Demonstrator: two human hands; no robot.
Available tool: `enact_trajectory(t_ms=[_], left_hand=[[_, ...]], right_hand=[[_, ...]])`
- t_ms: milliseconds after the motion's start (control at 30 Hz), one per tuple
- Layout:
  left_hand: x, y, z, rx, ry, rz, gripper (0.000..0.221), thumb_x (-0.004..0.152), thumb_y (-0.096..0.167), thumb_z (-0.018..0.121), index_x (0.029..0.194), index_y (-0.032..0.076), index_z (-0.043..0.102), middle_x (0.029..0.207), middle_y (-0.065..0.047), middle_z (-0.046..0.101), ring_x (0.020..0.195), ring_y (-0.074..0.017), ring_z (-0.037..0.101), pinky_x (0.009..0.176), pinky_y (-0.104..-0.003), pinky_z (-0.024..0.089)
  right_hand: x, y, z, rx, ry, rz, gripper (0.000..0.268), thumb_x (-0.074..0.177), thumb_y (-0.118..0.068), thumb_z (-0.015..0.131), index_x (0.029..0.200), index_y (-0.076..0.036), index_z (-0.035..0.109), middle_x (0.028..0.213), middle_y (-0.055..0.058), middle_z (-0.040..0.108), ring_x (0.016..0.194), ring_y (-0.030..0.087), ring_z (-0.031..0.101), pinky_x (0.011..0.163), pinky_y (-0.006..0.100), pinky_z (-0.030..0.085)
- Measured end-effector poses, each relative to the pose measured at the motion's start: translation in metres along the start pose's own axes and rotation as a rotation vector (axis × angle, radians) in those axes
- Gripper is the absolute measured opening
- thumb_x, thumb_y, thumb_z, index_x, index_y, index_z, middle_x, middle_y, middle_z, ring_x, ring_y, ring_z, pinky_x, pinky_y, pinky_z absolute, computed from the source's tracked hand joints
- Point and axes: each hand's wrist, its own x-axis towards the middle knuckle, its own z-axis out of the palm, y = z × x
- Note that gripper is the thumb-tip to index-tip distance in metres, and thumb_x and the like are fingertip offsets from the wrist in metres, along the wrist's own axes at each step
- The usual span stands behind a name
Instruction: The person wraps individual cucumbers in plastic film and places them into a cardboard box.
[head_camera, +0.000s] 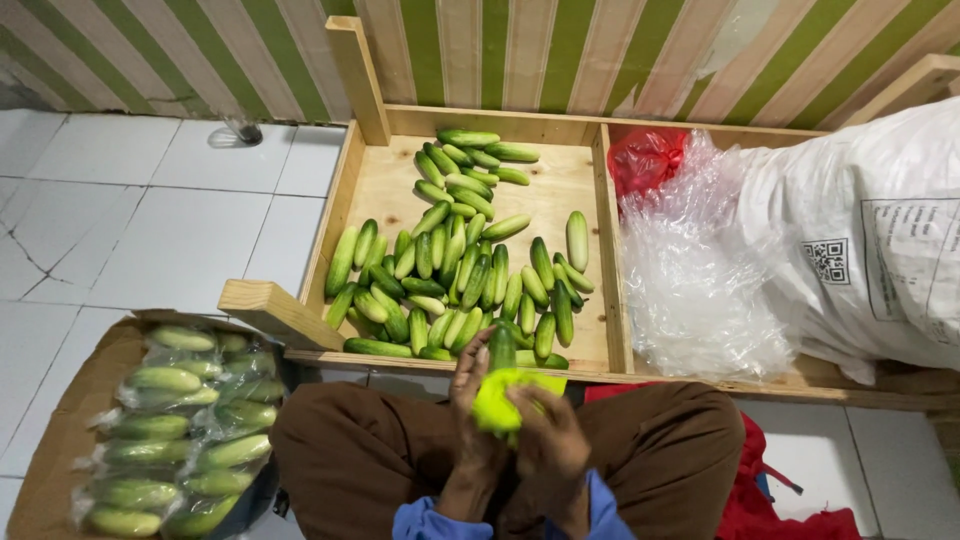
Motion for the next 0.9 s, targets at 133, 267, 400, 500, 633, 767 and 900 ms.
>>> enact_trajectory(t_ms=[133, 267, 400, 500, 633, 767, 900], left_hand=[[0.004, 0.001, -0.015, 0.084, 0.041, -0.108, 0.046, 0.097, 0.031, 0.060, 0.136, 0.008, 0.065, 0.086, -0.017, 0.072, 0.055, -0.0223, 0.063, 0.050, -0.034, 0.053], [-0.005, -0.017, -0.013, 0.084, 0.016, 0.009, 0.042, 0.092, 0.032, 0.073, 0.122, 0.002, 0.070, 0.101, -0.008, 0.075, 0.069, -0.0125, 0.062, 0.058, -0.026, 0.046], [-0.034, 0.014, 0.024, -0.040, 0.012, -0.029, 0.060, 0.083, 0.031, 0.073, 0.133, -0.002, 0.062, 0.114, -0.018, 0.072, 0.095, -0.0251, 0.070, 0.080, -0.035, 0.058], [-0.030, 0.013, 0.026, -0.063, 0.095, -0.026, 0.042, 0.086, 0.010, 0.071, 0.126, -0.002, 0.065, 0.108, -0.017, 0.074, 0.090, -0.0257, 0.071, 0.077, -0.034, 0.058], [-0.022, 0.031, 0.034, -0.096, 0.091, 0.010, 0.040, 0.090, 0.020, 0.064, 0.124, 0.000, 0.060, 0.106, -0.026, 0.072, 0.089, -0.0313, 0.070, 0.072, -0.037, 0.056], [-0.007, 0.018, -0.003, -0.088, -0.074, -0.086, 0.043, 0.097, 0.028, 0.065, 0.130, 0.002, 0.055, 0.092, -0.019, 0.066, 0.066, -0.0263, 0.066, 0.056, -0.037, 0.055], [-0.006, -0.008, -0.026, -0.008, 0.002, -0.121, 0.035, 0.095, 0.021, 0.067, 0.126, 0.004, 0.061, 0.089, -0.021, 0.072, 0.056, -0.0234, 0.064, 0.052, -0.034, 0.055]], right_hand=[[-0.019, -0.126, 0.004, -0.238, -0.188, -0.933, 0.020, 0.097, -0.012, 0.064, 0.111, -0.005, 0.076, 0.109, 0.013, 0.070, 0.092, 0.022, 0.075, 0.088, 0.030, 0.062], [0.015, -0.135, 0.007, -0.340, -0.127, -0.923, 0.024, 0.090, -0.005, 0.073, 0.114, -0.007, 0.076, 0.116, 0.012, 0.070, 0.102, 0.021, 0.075, 0.093, 0.027, 0.059], [0.065, -0.152, 0.009, -0.304, -0.150, -1.056, 0.028, 0.097, 0.001, 0.066, 0.125, 0.000, 0.067, 0.117, 0.020, 0.066, 0.104, 0.030, 0.072, 0.090, 0.034, 0.066], [0.072, -0.147, 0.011, -0.376, -0.152, -1.016, 0.033, 0.099, 0.003, 0.061, 0.130, -0.006, 0.065, 0.123, 0.016, 0.066, 0.100, 0.025, 0.071, 0.080, 0.031, 0.064], [0.018, -0.102, 0.013, -0.422, 0.016, -0.848, 0.030, 0.082, 0.001, 0.081, 0.109, -0.010, 0.079, 0.108, 0.010, 0.072, 0.094, 0.016, 0.074, 0.087, 0.021, 0.059], [-0.025, -0.143, 0.003, -0.294, -0.298, -0.860, 0.027, 0.094, -0.002, 0.066, 0.120, -0.001, 0.072, 0.117, 0.018, 0.069, 0.100, 0.027, 0.076, 0.088, 0.032, 0.062], [-0.012, -0.156, 0.004, -0.258, -0.262, -1.027, 0.022, 0.092, -0.002, 0.070, 0.114, 0.002, 0.073, 0.110, 0.021, 0.070, 0.086, 0.027, 0.075, 0.077, 0.032, 0.061]])
